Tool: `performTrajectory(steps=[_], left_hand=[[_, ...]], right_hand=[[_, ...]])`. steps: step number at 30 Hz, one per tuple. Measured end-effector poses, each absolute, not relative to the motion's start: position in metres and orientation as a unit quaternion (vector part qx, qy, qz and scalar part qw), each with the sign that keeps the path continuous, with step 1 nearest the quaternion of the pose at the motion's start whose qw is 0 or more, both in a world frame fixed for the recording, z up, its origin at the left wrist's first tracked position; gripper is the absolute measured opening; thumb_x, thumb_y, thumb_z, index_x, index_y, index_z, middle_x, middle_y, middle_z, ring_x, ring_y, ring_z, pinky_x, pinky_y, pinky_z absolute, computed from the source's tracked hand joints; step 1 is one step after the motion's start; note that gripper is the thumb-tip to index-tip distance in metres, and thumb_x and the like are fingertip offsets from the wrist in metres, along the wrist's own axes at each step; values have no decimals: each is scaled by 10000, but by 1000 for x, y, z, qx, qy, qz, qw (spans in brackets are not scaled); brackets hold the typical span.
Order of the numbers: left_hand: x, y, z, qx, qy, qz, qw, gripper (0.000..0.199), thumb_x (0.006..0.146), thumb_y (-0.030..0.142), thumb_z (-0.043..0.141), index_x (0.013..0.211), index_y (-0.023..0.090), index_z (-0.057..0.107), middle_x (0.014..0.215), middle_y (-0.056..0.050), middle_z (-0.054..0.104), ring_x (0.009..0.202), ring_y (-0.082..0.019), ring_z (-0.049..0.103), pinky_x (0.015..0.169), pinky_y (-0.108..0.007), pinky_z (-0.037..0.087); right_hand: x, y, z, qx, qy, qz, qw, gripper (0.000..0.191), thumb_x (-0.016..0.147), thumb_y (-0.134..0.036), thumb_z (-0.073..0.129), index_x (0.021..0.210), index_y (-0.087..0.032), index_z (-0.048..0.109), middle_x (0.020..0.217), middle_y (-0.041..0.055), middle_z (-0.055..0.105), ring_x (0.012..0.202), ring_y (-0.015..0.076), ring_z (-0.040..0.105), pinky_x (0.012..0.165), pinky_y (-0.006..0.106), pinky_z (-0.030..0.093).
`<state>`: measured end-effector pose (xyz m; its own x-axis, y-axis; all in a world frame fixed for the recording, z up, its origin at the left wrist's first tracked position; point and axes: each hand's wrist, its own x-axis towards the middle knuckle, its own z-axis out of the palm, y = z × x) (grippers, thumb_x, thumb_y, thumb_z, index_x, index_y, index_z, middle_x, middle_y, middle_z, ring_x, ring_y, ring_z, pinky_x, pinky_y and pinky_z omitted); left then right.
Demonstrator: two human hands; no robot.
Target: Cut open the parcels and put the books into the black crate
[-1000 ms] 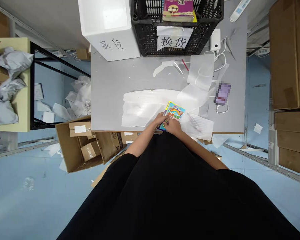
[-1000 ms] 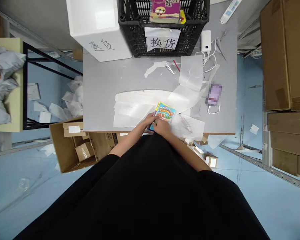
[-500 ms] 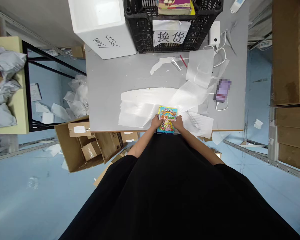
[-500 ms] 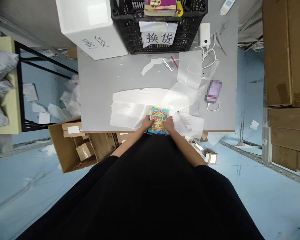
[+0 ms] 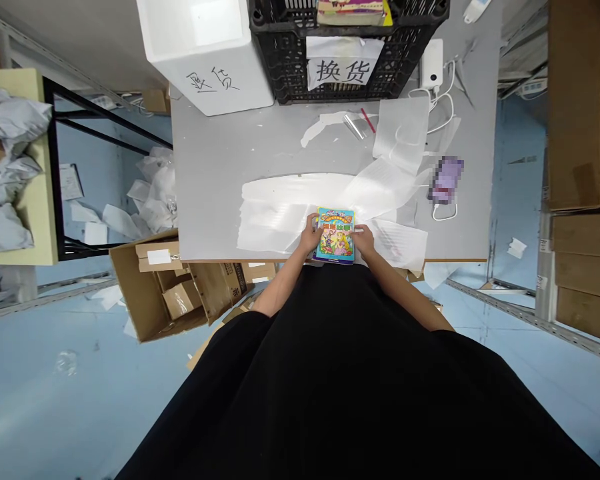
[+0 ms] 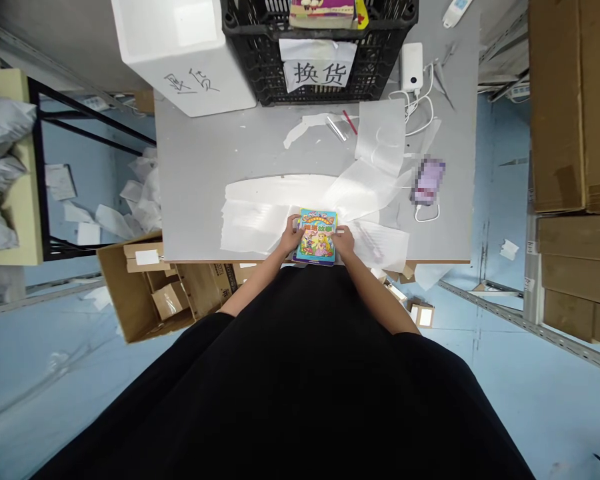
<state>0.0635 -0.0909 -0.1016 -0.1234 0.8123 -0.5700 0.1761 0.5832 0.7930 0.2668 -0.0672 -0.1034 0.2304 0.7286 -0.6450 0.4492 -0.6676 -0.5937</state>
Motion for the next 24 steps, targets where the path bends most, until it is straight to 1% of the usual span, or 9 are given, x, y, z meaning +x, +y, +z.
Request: performTrajectory(steps=[2, 5, 7, 9, 12, 15, 17, 20, 24], left_hand=[[60, -81, -89, 370, 676, 298, 563, 381, 897, 361, 583, 1248, 215, 610, 933, -26, 698, 813, -174, 642, 796, -293, 509], [54, -67, -70, 349, 647, 339, 587, 280, 893, 310, 522, 1059, 176, 704, 1082, -44, 710, 932, -178, 646, 845, -282, 514], [49, -60, -60, 318, 628, 353, 616, 313, 870, 241, 473, 1050, 166, 717, 1077, -44, 720, 948, -174, 659, 850, -286, 529], [45, -59, -52, 279, 608, 348, 657, 364, 822, 183, 477, 1104, 168, 707, 988, -41, 728, 896, -167, 685, 837, -300, 554], [41, -65, -46, 230, 558, 343, 719, 448, 762, 122, 551, 1197, 167, 647, 907, -47, 734, 850, -165, 724, 861, -330, 577], [41, -78, -46, 240, 532, 339, 739, 368, 793, 154, 650, 1160, 148, 618, 900, -72, 753, 864, -177, 744, 895, -344, 576], [43, -87, -49, 266, 539, 331, 727, 310, 819, 231, 710, 1103, 149, 614, 871, -67, 757, 838, -172, 745, 876, -332, 578], [48, -98, -61, 287, 565, 332, 699, 338, 833, 295, 738, 1106, 161, 589, 784, -30, 742, 752, -150, 733, 801, -302, 577], [56, -105, -81, 281, 608, 344, 658, 338, 844, 270, 721, 1126, 164, 566, 705, 11, 709, 703, -134, 714, 739, -271, 560]], right_hand=[[271, -64, -96, -747, -379, 507, 203, 432, 741, -307, 592, 1164, -228, 627, 974, 29, 695, 926, 234, 669, 825, 357, 538], [280, -57, -80, -686, -397, 541, 280, 375, 774, -342, 543, 1089, -217, 703, 1118, 62, 688, 1041, 251, 646, 885, 390, 543], [287, -53, -70, -650, -425, 550, 307, 313, 780, -340, 549, 993, -216, 741, 1184, 73, 669, 1127, 255, 613, 965, 411, 518], [294, -50, -61, -622, -456, 552, 319, 255, 759, -338, 617, 943, -221, 748, 1211, 73, 647, 1147, 247, 599, 1014, 416, 494], [298, -53, -53, -597, -465, 566, 327, 306, 699, -371, 742, 963, -218, 715, 1169, 68, 641, 1034, 222, 632, 987, 421, 513], [295, -60, -52, -602, -464, 561, 327, 401, 681, -453, 784, 979, -212, 667, 1052, 54, 645, 902, 200, 647, 896, 413, 552], [293, -64, -54, -612, -485, 536, 320, 394, 693, -515, 772, 906, -205, 650, 1002, 49, 616, 833, 189, 647, 823, 392, 565], [289, -67, -61, -614, -530, 500, 304, 399, 723, -578, 732, 794, -204, 611, 968, 38, 568, 739, 169, 642, 742, 367, 562], [287, -66, -70, -596, -578, 477, 289, 375, 760, -582, 677, 814, -218, 606, 966, 44, 574, 720, 173, 634, 713, 365, 559]])
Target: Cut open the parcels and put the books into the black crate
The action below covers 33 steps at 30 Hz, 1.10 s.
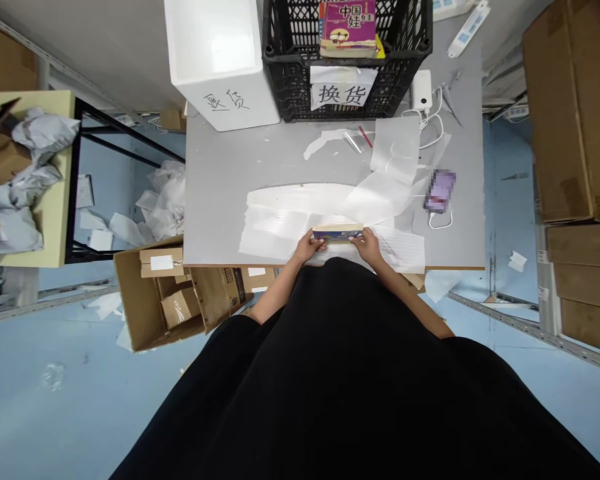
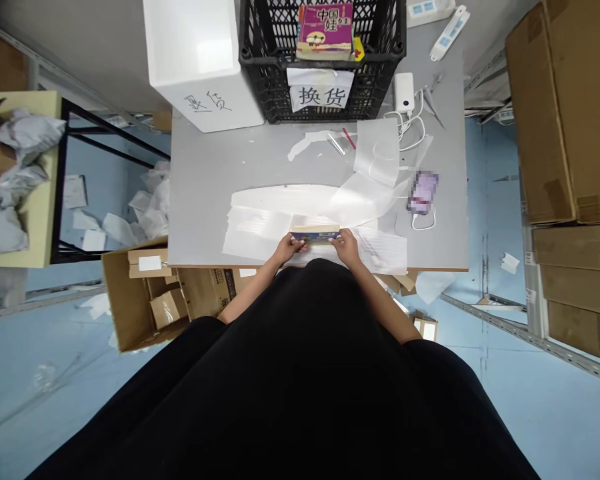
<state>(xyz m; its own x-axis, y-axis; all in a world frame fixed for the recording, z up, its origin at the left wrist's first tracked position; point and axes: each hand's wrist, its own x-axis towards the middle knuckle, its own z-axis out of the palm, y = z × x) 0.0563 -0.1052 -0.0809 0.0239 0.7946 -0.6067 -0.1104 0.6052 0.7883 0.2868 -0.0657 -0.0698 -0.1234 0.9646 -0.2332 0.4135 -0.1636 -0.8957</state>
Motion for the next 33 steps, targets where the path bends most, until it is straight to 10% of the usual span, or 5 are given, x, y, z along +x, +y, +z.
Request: performTrajectory(steps=[8, 15, 33], left_hand=[[51, -103, -84, 415, 677, 275, 541, 178, 861, 289, 667, 1010, 195, 636, 728, -5, 640, 804, -186, 654, 842, -332, 530], [54, -91, -74, 458, 690, 284, 483, 304, 871, 291, 633, 1166, 215, 646, 1161, -92, 678, 1146, -277, 578, 1022, -401, 444], [61, -91, -101, 335, 749, 186, 540, 89, 798, 263, 650, 768, 182, 627, 730, -16, 617, 816, -204, 603, 834, -321, 469]], right_hand=[[288, -63, -75, -609, -603, 448, 253, 344, 821, -545, 604, 904, -215, 650, 1027, 89, 653, 832, 227, 634, 831, 424, 553], [279, -47, -81, -612, -563, 495, 251, 285, 849, -468, 563, 971, -224, 644, 995, 54, 712, 984, 249, 650, 976, 440, 507], [274, -45, -119, -693, -414, 575, 135, 310, 698, -181, 655, 1008, -184, 659, 965, 41, 713, 898, 203, 685, 841, 370, 559]])
